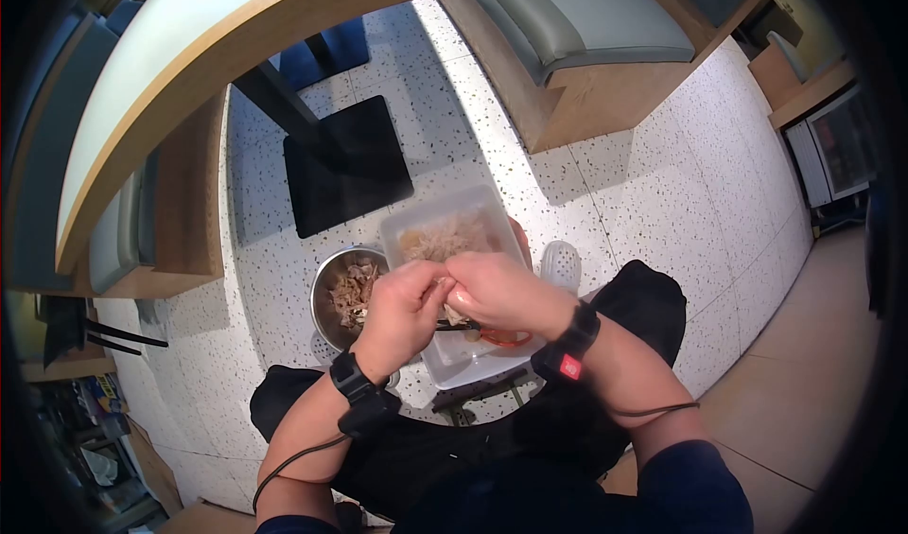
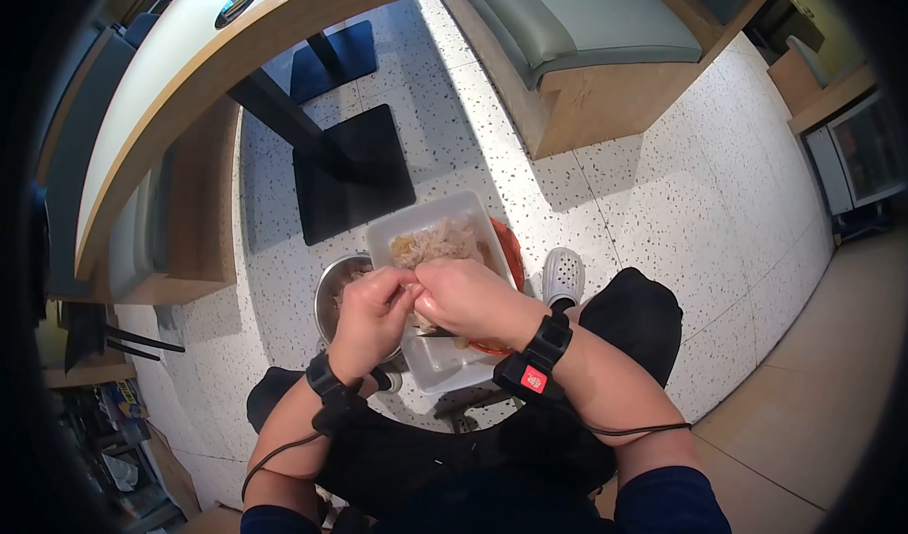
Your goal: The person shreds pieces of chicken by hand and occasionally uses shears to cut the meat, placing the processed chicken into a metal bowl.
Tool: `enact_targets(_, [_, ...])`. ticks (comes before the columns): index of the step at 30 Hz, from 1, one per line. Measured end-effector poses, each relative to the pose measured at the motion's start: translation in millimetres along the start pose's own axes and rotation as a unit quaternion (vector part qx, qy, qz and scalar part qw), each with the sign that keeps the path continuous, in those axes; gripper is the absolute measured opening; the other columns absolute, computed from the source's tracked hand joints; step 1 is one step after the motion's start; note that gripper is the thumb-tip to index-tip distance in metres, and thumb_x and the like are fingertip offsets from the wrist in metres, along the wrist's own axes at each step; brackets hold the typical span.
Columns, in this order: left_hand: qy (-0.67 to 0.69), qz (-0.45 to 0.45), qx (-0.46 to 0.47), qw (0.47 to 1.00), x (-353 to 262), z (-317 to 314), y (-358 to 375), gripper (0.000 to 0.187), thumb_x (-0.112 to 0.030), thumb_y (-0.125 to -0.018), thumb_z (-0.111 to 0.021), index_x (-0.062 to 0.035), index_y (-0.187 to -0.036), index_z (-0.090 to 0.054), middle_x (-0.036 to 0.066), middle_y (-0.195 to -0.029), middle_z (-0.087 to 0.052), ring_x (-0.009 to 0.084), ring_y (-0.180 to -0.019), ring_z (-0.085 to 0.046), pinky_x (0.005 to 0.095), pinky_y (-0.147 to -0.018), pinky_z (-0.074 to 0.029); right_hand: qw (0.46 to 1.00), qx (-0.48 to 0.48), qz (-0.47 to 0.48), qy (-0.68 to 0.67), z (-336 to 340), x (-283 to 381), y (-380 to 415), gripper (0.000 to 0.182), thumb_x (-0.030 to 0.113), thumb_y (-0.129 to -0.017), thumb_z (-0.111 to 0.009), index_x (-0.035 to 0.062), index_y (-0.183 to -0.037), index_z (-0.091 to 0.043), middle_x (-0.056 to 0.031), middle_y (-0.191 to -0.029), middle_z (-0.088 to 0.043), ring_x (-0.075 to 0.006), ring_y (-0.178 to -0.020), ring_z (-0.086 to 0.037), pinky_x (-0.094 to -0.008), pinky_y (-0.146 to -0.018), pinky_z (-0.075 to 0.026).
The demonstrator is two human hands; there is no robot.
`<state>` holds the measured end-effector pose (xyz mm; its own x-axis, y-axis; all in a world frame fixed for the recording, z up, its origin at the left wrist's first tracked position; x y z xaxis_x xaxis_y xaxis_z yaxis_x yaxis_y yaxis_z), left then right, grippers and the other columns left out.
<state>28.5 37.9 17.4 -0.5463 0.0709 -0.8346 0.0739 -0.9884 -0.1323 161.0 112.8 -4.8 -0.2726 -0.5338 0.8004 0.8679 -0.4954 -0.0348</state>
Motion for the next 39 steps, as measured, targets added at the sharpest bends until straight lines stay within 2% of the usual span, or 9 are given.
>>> enact_targets(5, [-0.110, -0.058, -0.078, 0.989, 7, 2, 0, 0.011, -0.002, -0.088, -0.071, 0.0006, -0.099, -0.069, 0.008, -0.079, -0.067, 0.0144, -0.070, -0.063, 0.0305, -0.063, -0.049, 0.997, -0.009, -0.070, 0.041, -1, -2, 1, 0.024, 0.020, -0.091, -0.056, -0.0036, -0.086, -0.060, -0.0248, -0.085, -0.065, -0.0453, -0.084, -0.064, -0.0532, -0.079, -0.050])
enact_targets(8, [0.017, 0.168, -0.133, 0.977, 38, 28, -8, 0.007, -0.004, -0.096, -0.064, -0.0008, -0.096, -0.070, 0.005, -0.082, -0.069, 0.0118, -0.070, -0.062, 0.0270, -0.062, -0.047, 0.996, -0.017, -0.093, -0.009, 7, -3, 8, 0.023, 0.017, -0.091, -0.054, -0.0039, -0.087, -0.060, -0.0252, -0.085, -0.064, -0.0440, -0.084, -0.064, -0.0522, -0.079, -0.049])
enact_targets(10, [0.155, 0.220, -0.128, 0.955, 46, 35, -10, 0.009, -0.004, -0.098, -0.062, 0.0006, -0.100, -0.069, 0.007, -0.088, -0.070, 0.0116, -0.073, -0.063, 0.0246, -0.065, -0.048, 0.993, -0.052, -0.093, -0.046, 15, -6, 12, 0.022, 0.017, -0.092, -0.053, -0.0036, -0.087, -0.060, -0.0250, -0.083, -0.063, -0.0433, -0.084, -0.064, -0.0513, -0.078, -0.049])
enact_targets(13, [0.360, 0.210, -0.096, 0.904, 52, 33, -8, 0.011, -0.002, -0.098, -0.061, 0.0032, -0.105, -0.068, 0.009, -0.093, -0.070, 0.0123, -0.078, -0.063, 0.0248, -0.069, -0.050, 0.984, -0.096, -0.120, -0.090, 24, -11, 16, 0.021, 0.015, -0.092, -0.052, -0.0033, -0.088, -0.060, -0.0242, -0.081, -0.062, -0.0417, -0.082, -0.063, -0.0493, -0.076, -0.049])
enact_targets(19, [0.476, 0.277, -0.067, 0.832, 34, 10, -4, 0.023, -0.006, -0.099, -0.063, 0.0057, -0.119, -0.067, 0.007, -0.095, -0.069, 0.0111, -0.080, -0.060, 0.0245, -0.073, -0.049, 0.980, -0.079, -0.163, -0.083, 33, -17, 12, 0.030, 0.025, -0.096, -0.062, -0.0024, -0.084, -0.060, -0.0209, -0.082, -0.062, -0.0352, -0.077, -0.062, -0.0446, -0.073, -0.049])
enact_targets(24, [0.464, 0.265, -0.044, 0.844, 46, -2, -2, 0.023, -0.013, -0.099, -0.067, 0.0032, -0.114, -0.073, 0.001, -0.092, -0.068, 0.0084, -0.080, -0.059, 0.0231, -0.074, -0.046, 0.972, -0.138, -0.103, -0.158, 22, 0, 7, 0.024, 0.023, -0.094, -0.073, 0.0005, -0.091, -0.067, -0.0099, -0.079, -0.065, -0.0217, -0.077, -0.063, -0.0352, -0.073, -0.051])
enact_targets(27, [0.407, 0.257, -0.020, 0.877, 39, -6, -2, 0.029, -0.010, -0.100, -0.065, 0.0055, -0.124, -0.067, 0.002, -0.090, -0.066, 0.0086, -0.081, -0.059, 0.0227, -0.076, -0.047, 0.972, -0.165, -0.062, -0.156, 17, -3, 4, 0.023, 0.023, -0.093, -0.073, 0.0002, -0.096, -0.070, -0.0124, -0.086, -0.069, -0.0221, -0.081, -0.066, -0.0345, -0.075, -0.052])
enact_targets(32, [0.319, 0.206, -0.027, 0.925, 27, -6, -1, 0.017, -0.002, -0.097, -0.066, 0.0042, -0.113, -0.063, 0.006, -0.090, -0.070, 0.0110, -0.081, -0.066, 0.0254, -0.076, -0.055, 0.977, -0.127, -0.086, -0.146, 21, -3, 4, 0.023, 0.020, -0.092, -0.072, -0.0020, -0.098, -0.068, -0.0174, -0.092, -0.070, -0.0283, -0.088, -0.069, -0.0379, -0.080, -0.052])
enact_targets(39, [0.362, 0.215, -0.033, 0.906, 23, -6, 1, 0.010, -0.001, -0.097, -0.066, 0.0019, -0.106, -0.062, 0.006, -0.090, -0.070, 0.0098, -0.080, -0.065, 0.0236, -0.075, -0.054, 0.976, -0.153, -0.072, -0.136, 17, -4, 4, 0.020, 0.016, -0.090, -0.071, -0.0019, -0.098, -0.069, -0.0173, -0.092, -0.071, -0.0304, -0.088, -0.069, -0.0388, -0.081, -0.053])
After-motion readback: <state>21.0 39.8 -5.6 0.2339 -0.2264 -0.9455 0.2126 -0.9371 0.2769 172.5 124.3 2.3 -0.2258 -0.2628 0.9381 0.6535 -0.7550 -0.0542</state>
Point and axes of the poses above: each hand's wrist, its own y-axis away from the middle knuckle, its own z-axis out of the back of the hand, x = y × z, the point moved 4 cm from there along -y, towards the middle knuckle
